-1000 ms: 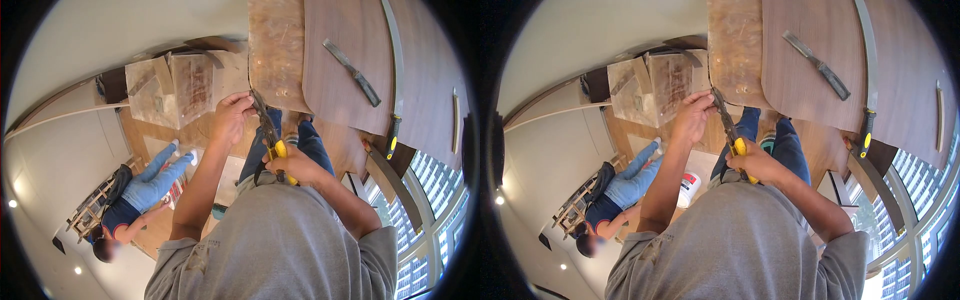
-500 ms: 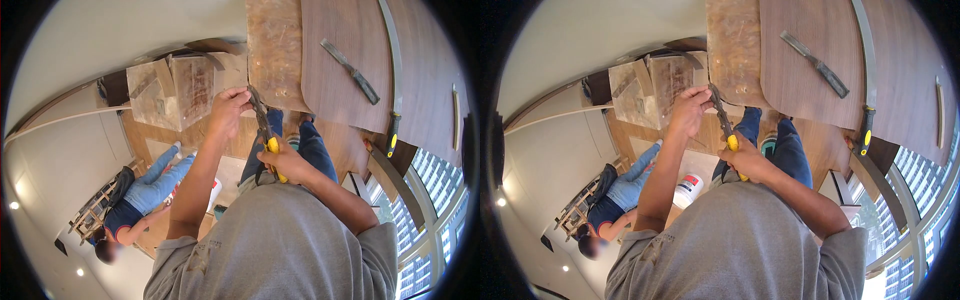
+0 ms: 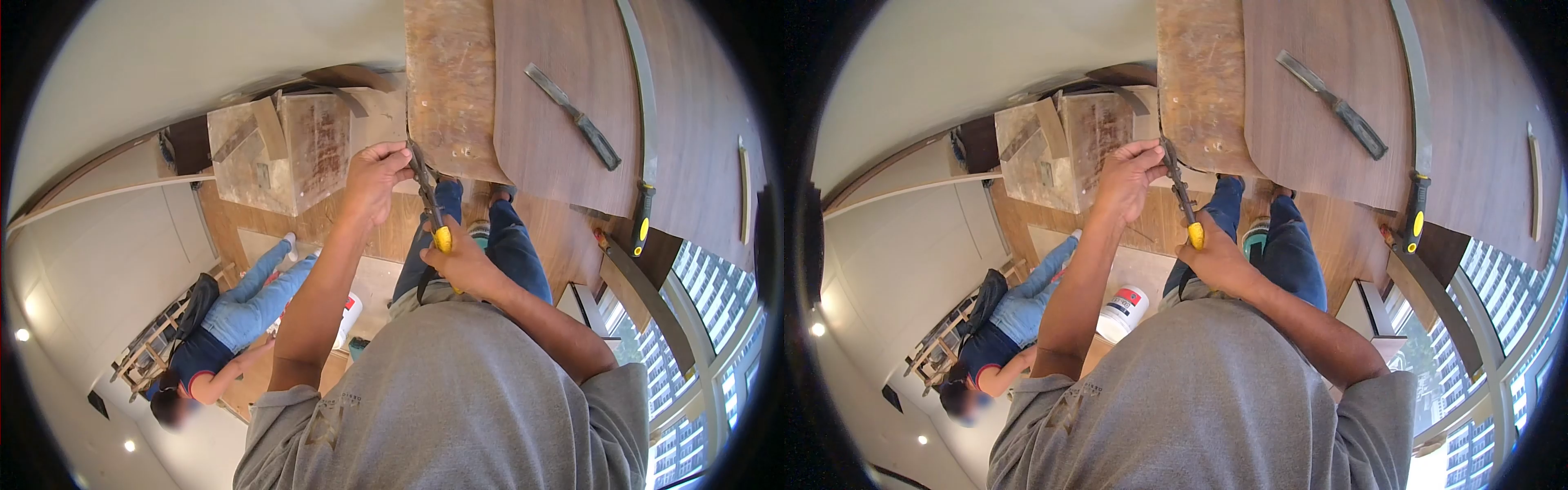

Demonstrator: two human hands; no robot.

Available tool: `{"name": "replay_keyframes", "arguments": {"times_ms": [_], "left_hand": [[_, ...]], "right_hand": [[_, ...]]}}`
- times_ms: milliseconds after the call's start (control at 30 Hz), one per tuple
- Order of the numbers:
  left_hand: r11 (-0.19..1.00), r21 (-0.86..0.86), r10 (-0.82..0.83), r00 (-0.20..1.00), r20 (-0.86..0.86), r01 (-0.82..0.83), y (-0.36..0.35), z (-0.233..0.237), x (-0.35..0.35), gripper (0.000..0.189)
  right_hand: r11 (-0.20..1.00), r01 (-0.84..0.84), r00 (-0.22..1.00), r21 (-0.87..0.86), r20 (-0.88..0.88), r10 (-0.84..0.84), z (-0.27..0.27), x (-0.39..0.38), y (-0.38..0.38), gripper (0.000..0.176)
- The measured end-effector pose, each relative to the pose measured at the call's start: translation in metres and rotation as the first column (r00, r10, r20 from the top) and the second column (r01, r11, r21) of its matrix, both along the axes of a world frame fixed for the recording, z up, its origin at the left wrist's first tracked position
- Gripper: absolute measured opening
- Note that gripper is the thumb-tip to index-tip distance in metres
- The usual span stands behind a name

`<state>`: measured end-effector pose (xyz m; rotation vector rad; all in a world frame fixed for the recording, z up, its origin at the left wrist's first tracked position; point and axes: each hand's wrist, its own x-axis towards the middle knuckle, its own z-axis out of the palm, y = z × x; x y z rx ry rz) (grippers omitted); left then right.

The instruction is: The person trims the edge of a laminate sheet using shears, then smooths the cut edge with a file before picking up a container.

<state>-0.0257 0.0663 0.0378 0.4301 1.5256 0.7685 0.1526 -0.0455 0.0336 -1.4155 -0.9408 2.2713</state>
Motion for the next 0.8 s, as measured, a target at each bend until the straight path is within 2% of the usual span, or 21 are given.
{"name": "replay_keyframes", "arguments": {"times_ms": [33, 100, 200, 333, 400, 433, 500, 700, 800], "left_hand": [[1.000, 0.009, 0.000, 1.000, 0.000, 0.000, 0.000, 0.000, 0.000, 0.016], [1.000, 0.015, 0.003, 1.000, -0.009, -0.003, 0.000, 0.003, 0.001, 0.016], [1.000, 0.023, -0.008, 1.000, -0.019, 0.008, 0.002, 0.003, 0.001, 0.016], [0.999, 0.022, -0.038, 0.997, -0.073, 0.040, 0.002, 0.004, 0.002, 0.016], [0.999, 0.031, -0.043, 0.997, -0.064, 0.045, 0.003, 0.006, 0.004, 0.016], [0.998, 0.040, -0.045, 0.997, -0.057, 0.047, 0.003, 0.006, 0.004, 0.016], [0.998, 0.040, -0.046, 0.997, -0.065, 0.048, 0.003, 0.006, 0.004, 0.016], [0.998, 0.042, -0.041, 0.997, -0.071, 0.044, 0.002, 0.006, 0.006, 0.016], [0.997, 0.050, -0.049, 0.997, -0.060, 0.052, 0.002, 0.007, 0.006, 0.017]], "right_hand": [[1.000, 0.001, 1.000, 0.001, 0.000, -0.001, 0.003, 0.002, 0.002, 0.037], [0.984, 0.014, 0.995, -0.180, -0.095, -0.032, 0.011, 0.007, 0.007, 0.039], [0.985, 0.057, 0.982, -0.165, -0.168, -0.085, 0.008, 0.010, 0.005, 0.048], [0.972, 0.091, 0.984, -0.219, -0.132, -0.122, 0.015, 0.008, 0.009, 0.046], [0.971, -0.010, 0.998, -0.240, -0.064, -0.005, 0.021, 0.010, 0.016, 0.044], [0.971, -0.011, 0.998, -0.240, -0.065, -0.005, 0.016, 0.008, 0.012, 0.044], [0.998, 0.062, 0.998, -0.027, -0.012, -0.062, 0.003, 0.002, 0.002, 0.040], [0.998, 0.066, 0.997, 0.006, 0.040, -0.066, -0.001, 0.000, -0.002, 0.035], [0.997, 0.081, 0.996, -0.007, 0.034, -0.081, 0.002, -0.001, -0.004, 0.040]]}}
